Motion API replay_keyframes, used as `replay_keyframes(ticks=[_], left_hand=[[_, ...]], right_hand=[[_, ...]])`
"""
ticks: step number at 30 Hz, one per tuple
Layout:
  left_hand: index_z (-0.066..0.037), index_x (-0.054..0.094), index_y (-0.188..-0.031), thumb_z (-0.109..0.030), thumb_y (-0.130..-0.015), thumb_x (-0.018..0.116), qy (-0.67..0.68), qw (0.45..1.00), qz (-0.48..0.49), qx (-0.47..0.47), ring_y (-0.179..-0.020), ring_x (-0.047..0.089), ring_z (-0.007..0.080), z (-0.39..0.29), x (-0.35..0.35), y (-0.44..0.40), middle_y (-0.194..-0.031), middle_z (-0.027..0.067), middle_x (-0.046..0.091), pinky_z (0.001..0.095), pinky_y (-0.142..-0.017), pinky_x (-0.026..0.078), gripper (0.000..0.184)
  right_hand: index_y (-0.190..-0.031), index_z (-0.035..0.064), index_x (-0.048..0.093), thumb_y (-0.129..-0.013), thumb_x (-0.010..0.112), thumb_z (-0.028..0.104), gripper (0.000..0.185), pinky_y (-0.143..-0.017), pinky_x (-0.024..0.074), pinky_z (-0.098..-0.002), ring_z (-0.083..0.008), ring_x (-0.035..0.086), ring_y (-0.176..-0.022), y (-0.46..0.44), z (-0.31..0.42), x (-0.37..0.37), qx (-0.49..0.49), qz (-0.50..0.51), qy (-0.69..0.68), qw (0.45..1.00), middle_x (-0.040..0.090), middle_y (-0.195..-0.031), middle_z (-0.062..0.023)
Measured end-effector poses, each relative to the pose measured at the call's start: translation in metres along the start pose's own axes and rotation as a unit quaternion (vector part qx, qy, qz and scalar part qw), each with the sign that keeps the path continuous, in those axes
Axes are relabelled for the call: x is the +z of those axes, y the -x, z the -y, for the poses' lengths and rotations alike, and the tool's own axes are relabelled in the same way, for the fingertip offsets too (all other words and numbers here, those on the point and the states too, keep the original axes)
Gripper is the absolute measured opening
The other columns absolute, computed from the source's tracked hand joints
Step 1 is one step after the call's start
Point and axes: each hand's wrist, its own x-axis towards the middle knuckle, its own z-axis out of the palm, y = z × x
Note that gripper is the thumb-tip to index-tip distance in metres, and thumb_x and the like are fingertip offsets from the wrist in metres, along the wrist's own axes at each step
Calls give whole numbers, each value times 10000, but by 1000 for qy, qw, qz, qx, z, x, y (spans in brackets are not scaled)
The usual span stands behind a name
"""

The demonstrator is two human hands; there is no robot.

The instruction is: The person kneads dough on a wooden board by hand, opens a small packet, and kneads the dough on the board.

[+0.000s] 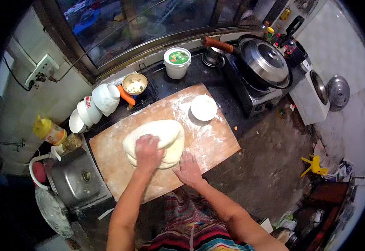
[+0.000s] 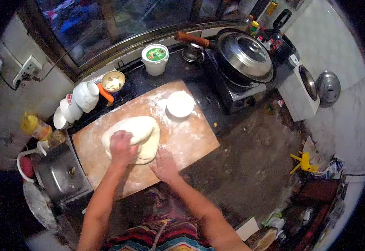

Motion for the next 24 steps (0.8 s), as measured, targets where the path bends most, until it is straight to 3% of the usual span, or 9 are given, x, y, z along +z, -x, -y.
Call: replay_keyframes(ticks=[2,5,6,7,13,16,18,21,24], left_hand=[[-49,602,-1008,-151,-693,764,26,996,-70,-46,-1003,570,364,28,-14,30,-1026,182,595,468,-845,466,368],[-34,589,-1010,-79,-719,741,33,979,-147,-135,-943,575,341,57,-46,77,-1010,174,589,433,-845,469,331],[-30,561,-1014,-76,-736,730,61,957,-148,-244,-925,563,298,56,-57,89,-1006,154,566,391,-859,459,329],[-26,533,-1018,-74,-752,719,89,922,-146,-348,-906,551,255,57,-67,101,-1003,134,543,350,-874,449,328],[-24,484,-966,5,-847,588,265,738,-340,-519,-888,532,158,92,-45,158,-971,45,544,292,-812,449,161],[-52,502,-981,-74,-918,539,375,659,-342,-555,-877,572,157,109,-37,193,-949,49,579,319,-780,491,76],[-41,499,-1025,-114,-944,542,470,581,-360,-559,-887,602,182,123,-27,229,-973,63,595,339,-740,526,117],[-74,490,-1067,-321,-980,414,415,605,-353,-580,-938,629,207,96,-27,226,-1072,61,608,338,-812,524,272],[-36,495,-1175,-234,-983,466,349,676,-344,-550,-958,627,217,91,-22,223,-1109,94,614,332,-815,530,277]], right_hand=[[-1483,-70,259,-952,479,393,738,-1186,161,-496,-427,254,-1427,-11,-2,-19,-20,25,-78,996,278,-1530,-288],[-1491,-54,254,-948,500,410,756,-1205,120,-472,-362,210,-1458,-12,-50,-56,40,88,64,993,229,-1569,-235],[-1482,-58,271,-949,502,407,745,-1200,134,-480,-366,230,-1450,-11,-78,-48,76,-7,91,993,247,-1561,-237],[-1473,-62,289,-951,504,405,734,-1195,148,-488,-370,250,-1442,-14,-87,-48,114,-100,118,981,265,-1553,-240],[-1455,-27,359,-924,563,389,705,-1202,131,-488,-358,257,-1442,-68,15,28,94,-118,-65,986,289,-1543,-236],[-1502,-5,270,-949,482,442,742,-1211,65,-464,-339,171,-1479,-85,57,24,-120,28,-108,986,228,-1580,-209],[-1505,8,269,-956,472,430,722,-1211,71,-456,-334,164,-1481,-92,35,11,-44,27,-108,993,224,-1585,-200],[-1503,26,290,-965,458,394,673,-1208,98,-444,-336,181,-1475,-102,-11,-40,53,-10,-30,998,230,-1583,-196],[-1485,29,329,-964,461,380,642,-1203,126,-447,-333,223,-1460,-110,6,5,53,-59,-51,996,268,-1566,-201]])
